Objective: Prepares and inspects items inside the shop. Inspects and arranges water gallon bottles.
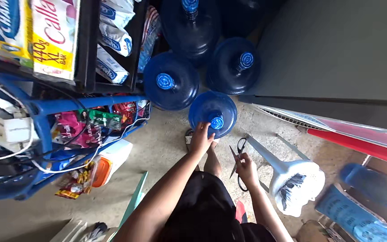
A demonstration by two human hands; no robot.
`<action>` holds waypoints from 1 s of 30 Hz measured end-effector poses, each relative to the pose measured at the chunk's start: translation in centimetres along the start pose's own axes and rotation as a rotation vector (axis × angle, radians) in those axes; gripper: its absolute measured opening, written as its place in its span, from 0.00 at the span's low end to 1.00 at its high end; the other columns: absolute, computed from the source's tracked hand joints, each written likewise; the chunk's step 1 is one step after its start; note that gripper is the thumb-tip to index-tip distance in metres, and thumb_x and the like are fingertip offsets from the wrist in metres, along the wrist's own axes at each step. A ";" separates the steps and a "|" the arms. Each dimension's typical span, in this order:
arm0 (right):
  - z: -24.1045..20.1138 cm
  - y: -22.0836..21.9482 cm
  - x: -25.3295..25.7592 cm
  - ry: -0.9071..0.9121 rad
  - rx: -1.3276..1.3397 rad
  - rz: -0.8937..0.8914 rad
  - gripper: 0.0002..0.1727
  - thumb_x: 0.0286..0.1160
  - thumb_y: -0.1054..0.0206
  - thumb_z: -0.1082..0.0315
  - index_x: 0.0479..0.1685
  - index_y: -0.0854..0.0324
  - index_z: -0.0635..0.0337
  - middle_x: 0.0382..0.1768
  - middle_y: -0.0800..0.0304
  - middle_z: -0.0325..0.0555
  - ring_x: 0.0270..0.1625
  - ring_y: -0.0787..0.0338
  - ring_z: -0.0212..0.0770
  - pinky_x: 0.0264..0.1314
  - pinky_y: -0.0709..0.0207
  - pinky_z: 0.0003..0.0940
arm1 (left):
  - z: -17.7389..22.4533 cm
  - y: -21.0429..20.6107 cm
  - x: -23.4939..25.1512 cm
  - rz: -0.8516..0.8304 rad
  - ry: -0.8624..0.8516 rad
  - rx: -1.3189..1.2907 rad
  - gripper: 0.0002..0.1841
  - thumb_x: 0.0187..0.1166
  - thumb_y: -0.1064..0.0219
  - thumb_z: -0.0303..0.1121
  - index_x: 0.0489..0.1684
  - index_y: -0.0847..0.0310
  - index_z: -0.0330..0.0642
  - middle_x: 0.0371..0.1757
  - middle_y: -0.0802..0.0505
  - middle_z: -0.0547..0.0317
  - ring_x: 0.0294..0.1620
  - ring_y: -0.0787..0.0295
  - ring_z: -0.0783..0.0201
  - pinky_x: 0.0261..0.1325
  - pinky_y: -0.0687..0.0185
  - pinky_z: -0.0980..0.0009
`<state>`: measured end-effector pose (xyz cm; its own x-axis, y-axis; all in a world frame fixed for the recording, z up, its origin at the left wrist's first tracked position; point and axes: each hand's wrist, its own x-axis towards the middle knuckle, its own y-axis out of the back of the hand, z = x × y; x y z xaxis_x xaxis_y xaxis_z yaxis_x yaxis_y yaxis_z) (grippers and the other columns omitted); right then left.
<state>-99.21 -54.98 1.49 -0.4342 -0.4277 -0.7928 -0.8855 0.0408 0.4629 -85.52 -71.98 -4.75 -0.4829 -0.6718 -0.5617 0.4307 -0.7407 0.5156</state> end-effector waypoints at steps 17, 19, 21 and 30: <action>2.2 -1.0 0.9 -0.061 0.159 -0.001 0.11 0.85 0.38 0.67 0.50 0.19 0.70 0.37 0.13 0.51 0.22 0.15 0.34 0.30 0.15 0.31 | -2.2 -2.9 2.5 0.287 -0.356 0.046 0.07 0.80 0.33 0.23 0.43 0.10 0.28 0.55 0.08 0.38 0.55 0.07 0.44 0.59 0.11 0.52; 2.3 -0.9 1.0 -0.078 0.159 -0.001 0.11 0.85 0.38 0.67 0.50 0.19 0.68 0.36 0.13 0.49 0.21 0.15 0.33 0.29 0.15 0.31 | -1.7 -3.0 2.7 0.303 -0.297 0.052 0.06 0.82 0.35 0.23 0.43 0.14 0.27 0.54 0.09 0.38 0.55 0.08 0.45 0.58 0.12 0.52; 2.5 -0.7 1.1 -0.100 0.156 0.000 0.11 0.86 0.38 0.67 0.51 0.19 0.68 0.36 0.13 0.49 0.21 0.15 0.33 0.29 0.16 0.32 | -1.0 -3.5 2.8 0.348 -0.147 -0.065 0.07 0.83 0.37 0.23 0.46 0.16 0.25 0.52 0.10 0.36 0.50 0.08 0.46 0.56 0.12 0.53; 4.1 0.4 1.4 -0.135 0.131 0.015 0.11 0.86 0.38 0.67 0.50 0.20 0.67 0.37 0.13 0.49 0.20 0.16 0.33 0.28 0.16 0.30 | 0.7 -3.6 5.1 0.341 0.270 -0.243 0.10 0.85 0.37 0.30 0.50 0.16 0.31 0.45 0.09 0.41 0.39 0.10 0.52 0.49 0.15 0.52</action>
<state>-100.85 -51.84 -1.13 -0.4582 -0.3019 -0.8360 -0.8888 0.1673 0.4267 -90.06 -72.73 -9.01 -0.0833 -0.8300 -0.5515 0.7107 -0.4375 0.5509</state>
